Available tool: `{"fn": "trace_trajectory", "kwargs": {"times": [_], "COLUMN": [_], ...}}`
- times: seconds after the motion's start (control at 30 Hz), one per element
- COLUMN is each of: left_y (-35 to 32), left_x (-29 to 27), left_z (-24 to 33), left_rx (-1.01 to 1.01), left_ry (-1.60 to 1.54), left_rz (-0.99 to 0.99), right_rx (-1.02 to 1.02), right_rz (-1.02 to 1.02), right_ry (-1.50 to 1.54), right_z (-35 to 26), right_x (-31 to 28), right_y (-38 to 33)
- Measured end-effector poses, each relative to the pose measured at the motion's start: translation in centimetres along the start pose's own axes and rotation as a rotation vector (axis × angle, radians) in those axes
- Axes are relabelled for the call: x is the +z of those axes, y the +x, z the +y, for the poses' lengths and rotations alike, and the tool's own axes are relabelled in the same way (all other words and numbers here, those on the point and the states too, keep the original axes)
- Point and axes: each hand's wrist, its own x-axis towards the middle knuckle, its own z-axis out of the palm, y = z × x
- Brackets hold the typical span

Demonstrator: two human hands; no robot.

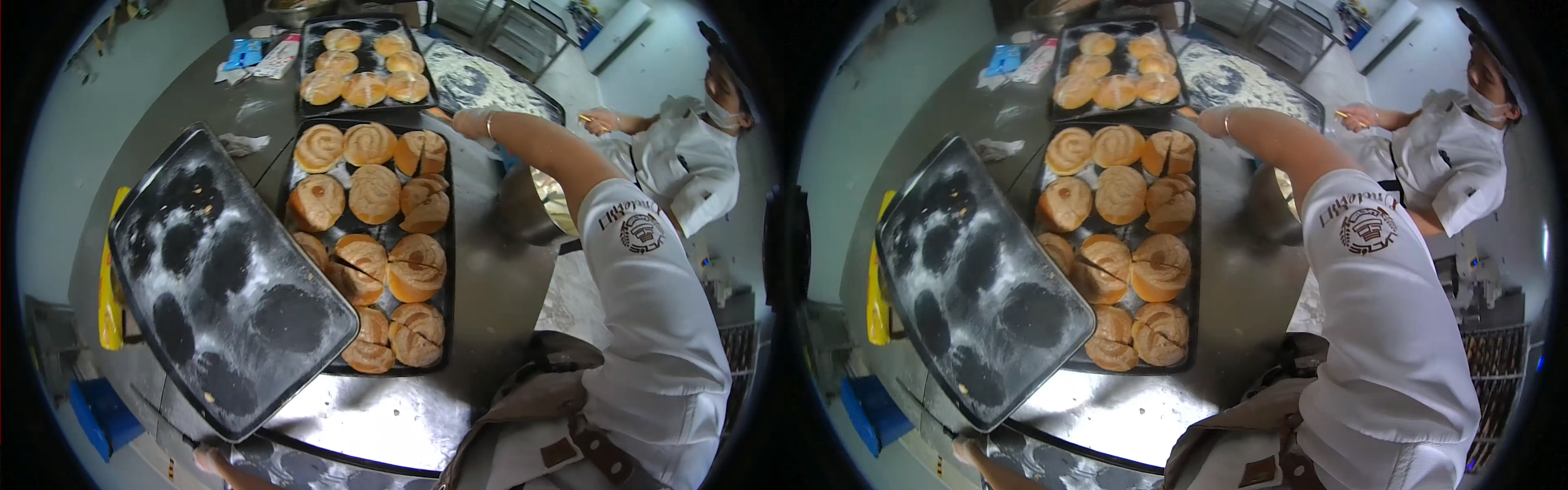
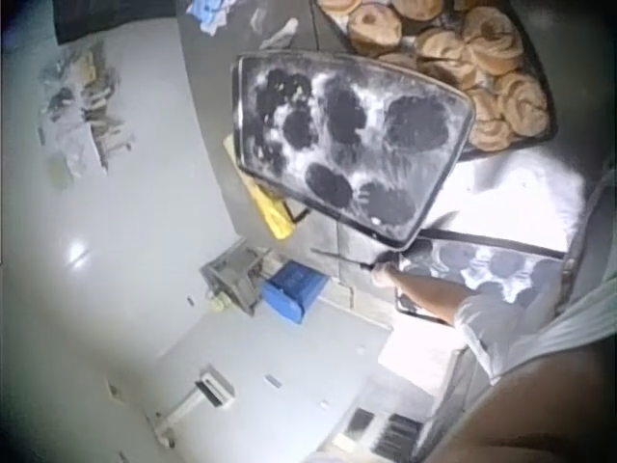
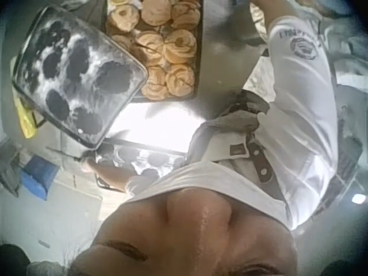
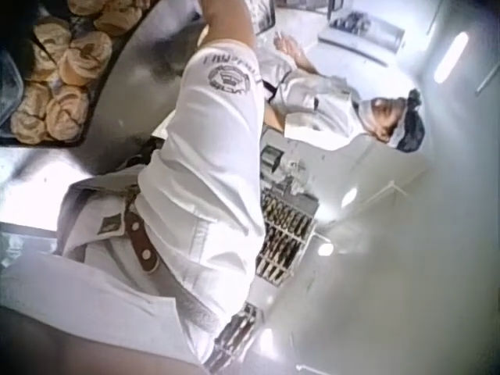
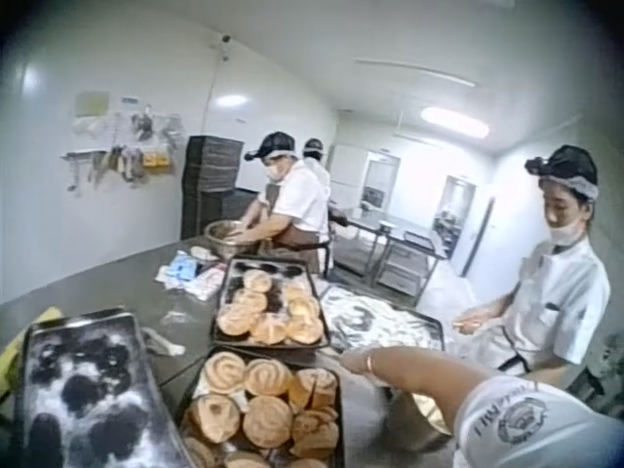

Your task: Apply cream or filling to sliced rolls/bread at a work table in a bakery.

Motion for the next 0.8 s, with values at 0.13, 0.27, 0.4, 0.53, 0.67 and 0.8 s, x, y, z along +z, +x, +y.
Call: {"fn": "trace_trajectory", "kwargs": {"times": [0.13, 0.27, 0.4, 0.53, 0.67, 0.8], "left_y": [2.7, -7.2, -15.1, -18.6, -21.0, -25.2], "left_x": [-0.9, 9.7, 9.1, 3.7, -3.0, -9.3], "left_z": [5.8, 18.0, 27.6, 29.5, 22.5, 8.6], "left_rx": [-0.336, -0.138, 0.124, 0.377, 0.558, 0.665], "left_ry": [-0.935, -1.019, -1.150, -1.230, -1.195, -1.060], "left_rz": [-0.302, -0.341, -0.374, -0.311, -0.206, -0.129], "right_rx": [0.116, -0.138, -0.291, -0.714, -0.703, -0.544], "right_rz": [-0.121, -0.040, 0.215, 0.450, 0.012, -0.029], "right_ry": [0.188, 0.110, 0.526, 0.877, 1.140, 1.213], "right_z": [1.6, -7.2, -14.5, -16.9, -19.6, -21.0], "right_x": [-1.5, -8.0, -18.3, -12.2, -4.7, 2.8], "right_y": [-4.1, -5.7, -22.9, -33.6, -40.7, -46.7]}}
